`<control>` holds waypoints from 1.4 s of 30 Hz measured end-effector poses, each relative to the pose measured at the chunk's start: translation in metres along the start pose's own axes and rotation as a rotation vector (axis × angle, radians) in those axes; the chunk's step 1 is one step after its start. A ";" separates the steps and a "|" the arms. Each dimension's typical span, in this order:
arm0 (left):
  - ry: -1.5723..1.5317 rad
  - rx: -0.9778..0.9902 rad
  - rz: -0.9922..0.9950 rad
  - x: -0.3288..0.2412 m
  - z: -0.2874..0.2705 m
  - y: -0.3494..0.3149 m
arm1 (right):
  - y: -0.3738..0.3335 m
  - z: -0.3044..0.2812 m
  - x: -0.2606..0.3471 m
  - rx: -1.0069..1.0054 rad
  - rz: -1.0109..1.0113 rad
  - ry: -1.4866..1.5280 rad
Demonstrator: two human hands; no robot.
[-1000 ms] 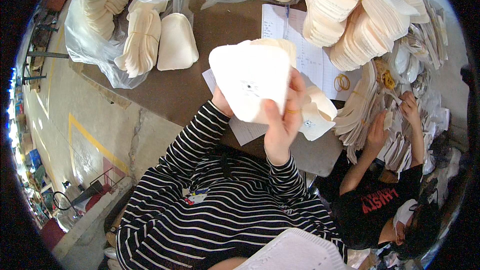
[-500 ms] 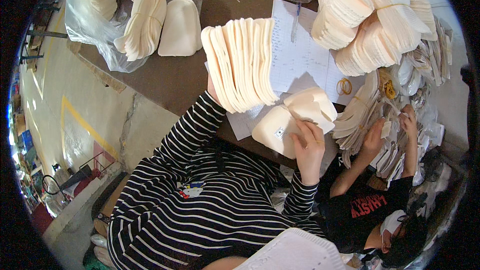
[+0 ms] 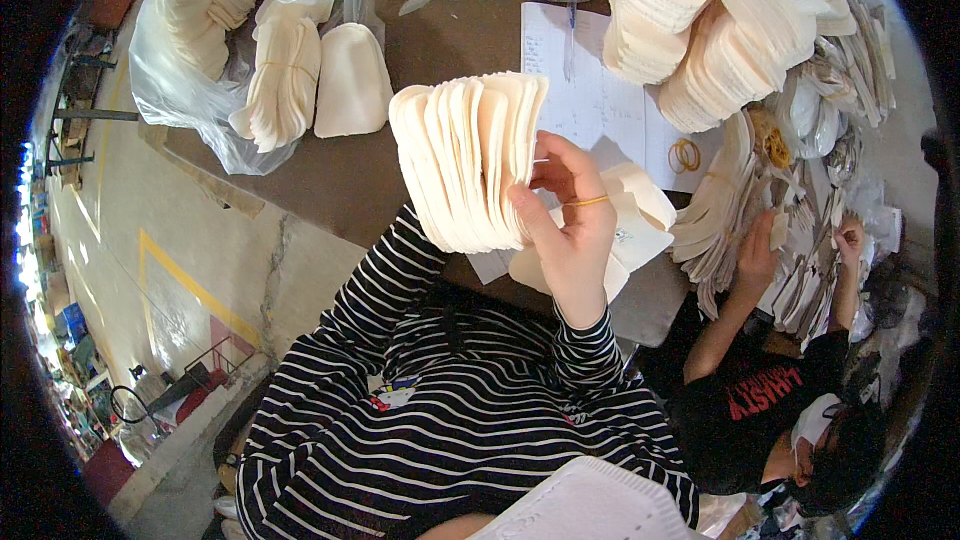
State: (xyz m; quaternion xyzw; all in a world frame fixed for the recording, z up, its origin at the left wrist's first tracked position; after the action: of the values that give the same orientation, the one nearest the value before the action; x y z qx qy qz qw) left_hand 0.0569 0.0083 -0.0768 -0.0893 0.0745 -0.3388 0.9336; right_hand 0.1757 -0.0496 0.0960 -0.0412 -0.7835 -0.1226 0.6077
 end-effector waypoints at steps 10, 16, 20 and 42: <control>-0.024 -0.018 -0.024 0.003 0.000 0.002 | -0.001 0.008 -0.006 -0.015 -0.019 0.280; -0.030 -0.022 -0.016 0.001 0.003 0.007 | 0.002 0.000 0.019 -0.021 -0.313 -0.312; -0.021 -0.027 -0.022 0.002 0.005 0.012 | 0.004 -0.005 0.012 -0.077 -0.236 -0.367; -0.023 -0.060 -0.021 0.006 0.009 0.016 | 0.002 -0.006 0.011 -0.139 -0.193 -0.432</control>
State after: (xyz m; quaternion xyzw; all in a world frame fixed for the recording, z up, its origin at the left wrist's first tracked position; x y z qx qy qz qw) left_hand 0.0729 0.0174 -0.0718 -0.1218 0.0730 -0.3453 0.9277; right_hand 0.1787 -0.0502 0.1078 -0.0334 -0.8854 -0.2219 0.4072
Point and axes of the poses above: each hand's wrist, its own y-axis towards the middle knuckle, its own z-axis out of the palm, x = y × z, the point moved 7 cm from there along y, towards the middle knuckle, and after that the axes turned 10 degrees about -y, right-handed, at the moved point
